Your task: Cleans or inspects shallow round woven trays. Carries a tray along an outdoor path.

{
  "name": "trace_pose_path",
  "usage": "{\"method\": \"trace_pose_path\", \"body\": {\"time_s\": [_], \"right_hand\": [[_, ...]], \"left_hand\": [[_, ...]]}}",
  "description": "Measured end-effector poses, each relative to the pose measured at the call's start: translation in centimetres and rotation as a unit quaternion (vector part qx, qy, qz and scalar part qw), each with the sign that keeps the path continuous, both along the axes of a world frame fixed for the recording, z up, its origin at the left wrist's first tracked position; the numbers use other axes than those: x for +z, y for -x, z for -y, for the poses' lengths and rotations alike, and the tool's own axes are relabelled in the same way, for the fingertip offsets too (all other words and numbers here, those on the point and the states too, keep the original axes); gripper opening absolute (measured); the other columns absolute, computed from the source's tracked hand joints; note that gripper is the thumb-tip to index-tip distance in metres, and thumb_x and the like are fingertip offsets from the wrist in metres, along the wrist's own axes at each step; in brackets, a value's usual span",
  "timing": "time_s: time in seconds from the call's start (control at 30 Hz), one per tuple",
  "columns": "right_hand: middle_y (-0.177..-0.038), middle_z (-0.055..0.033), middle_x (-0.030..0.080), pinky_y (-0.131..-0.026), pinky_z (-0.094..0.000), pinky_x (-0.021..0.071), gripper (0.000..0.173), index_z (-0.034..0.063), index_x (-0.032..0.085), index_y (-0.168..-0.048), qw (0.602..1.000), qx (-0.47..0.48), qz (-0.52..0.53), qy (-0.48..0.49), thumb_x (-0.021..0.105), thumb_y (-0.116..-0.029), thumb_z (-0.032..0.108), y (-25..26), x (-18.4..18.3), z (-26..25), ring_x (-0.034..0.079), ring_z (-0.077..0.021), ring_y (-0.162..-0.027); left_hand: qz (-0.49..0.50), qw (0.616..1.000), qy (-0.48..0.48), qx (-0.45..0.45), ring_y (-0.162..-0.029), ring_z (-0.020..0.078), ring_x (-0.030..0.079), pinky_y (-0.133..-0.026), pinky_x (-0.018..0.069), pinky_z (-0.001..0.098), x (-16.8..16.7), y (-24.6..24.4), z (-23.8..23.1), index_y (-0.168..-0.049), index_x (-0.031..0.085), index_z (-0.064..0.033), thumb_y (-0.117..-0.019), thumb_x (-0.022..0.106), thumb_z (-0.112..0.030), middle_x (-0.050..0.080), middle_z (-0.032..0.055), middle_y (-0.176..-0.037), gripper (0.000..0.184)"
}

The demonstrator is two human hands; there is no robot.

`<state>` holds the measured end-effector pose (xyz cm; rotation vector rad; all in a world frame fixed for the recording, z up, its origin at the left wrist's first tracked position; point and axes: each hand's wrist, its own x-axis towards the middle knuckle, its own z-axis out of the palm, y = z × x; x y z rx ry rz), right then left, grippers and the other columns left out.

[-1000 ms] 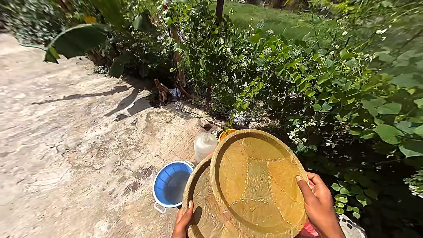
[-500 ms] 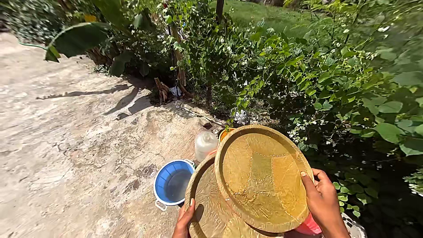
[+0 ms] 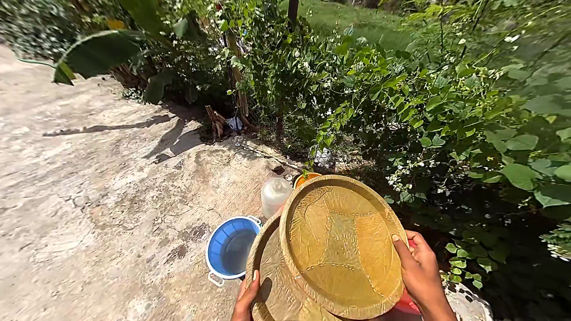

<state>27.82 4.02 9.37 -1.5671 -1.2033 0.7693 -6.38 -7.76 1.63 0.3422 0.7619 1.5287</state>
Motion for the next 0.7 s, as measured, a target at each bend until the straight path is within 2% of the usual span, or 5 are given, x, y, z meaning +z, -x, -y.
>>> {"method": "trace_pose_path", "body": {"time_s": [0.2,0.43,0.53,0.7], "right_hand": [[-0.085,-0.0082,0.071,-0.061,-0.0337,0.0625,0.022,0.0042,0.059,-0.117,0.999,-0.02,0.004,-0.033,0.054,-0.1011,0.018,1.2,-0.5,0.0,0.072,-0.0178,-0.071],[-0.089,-0.0071,0.07,-0.064,-0.0304,0.0622,0.023,0.0025,0.059,-0.118,0.998,-0.029,-0.018,-0.049,0.055,-0.1005,0.018,2.3,-0.6,0.1,0.071,-0.0151,-0.074],[-0.088,-0.0079,0.07,-0.063,-0.0319,0.0619,0.023,0.0027,0.06,-0.117,0.999,-0.026,-0.018,-0.039,0.054,-0.1004,0.017,2.9,-0.6,0.2,0.071,-0.0162,-0.074],[-0.086,-0.0089,0.07,-0.061,-0.0339,0.0624,0.021,0.0023,0.06,-0.115,0.999,-0.019,-0.022,-0.02,0.054,-0.1004,0.016,3.8,-0.6,0.3,0.072,-0.0183,-0.071]], "left_hand": [[-0.013,1.0,0.009,0.013,-0.095,0.0165,0.074,-0.089,0.0611,0.0381,-0.1,0.3,0.2,-0.13,0.054,-0.0095,-0.0938,0.071,-0.043,0.076,0.0072,-0.104,0.052],[-0.007,0.999,0.029,0.029,-0.094,0.0172,0.074,-0.087,0.0619,0.0389,0.0,0.3,0.1,-0.132,0.049,-0.0074,-0.0932,0.072,-0.043,0.076,0.0081,-0.102,0.057],[-0.005,0.999,0.026,0.034,-0.096,0.0172,0.074,-0.088,0.0615,0.039,-0.3,0.6,0.0,-0.134,0.046,-0.0069,-0.0934,0.072,-0.043,0.075,0.0085,-0.104,0.06],[-0.001,0.999,0.019,0.031,-0.094,0.0174,0.075,-0.087,0.0618,0.0395,-0.3,0.7,0.0,-0.131,0.051,-0.0076,-0.0912,0.074,-0.044,0.076,0.0091,-0.102,0.058]]}}
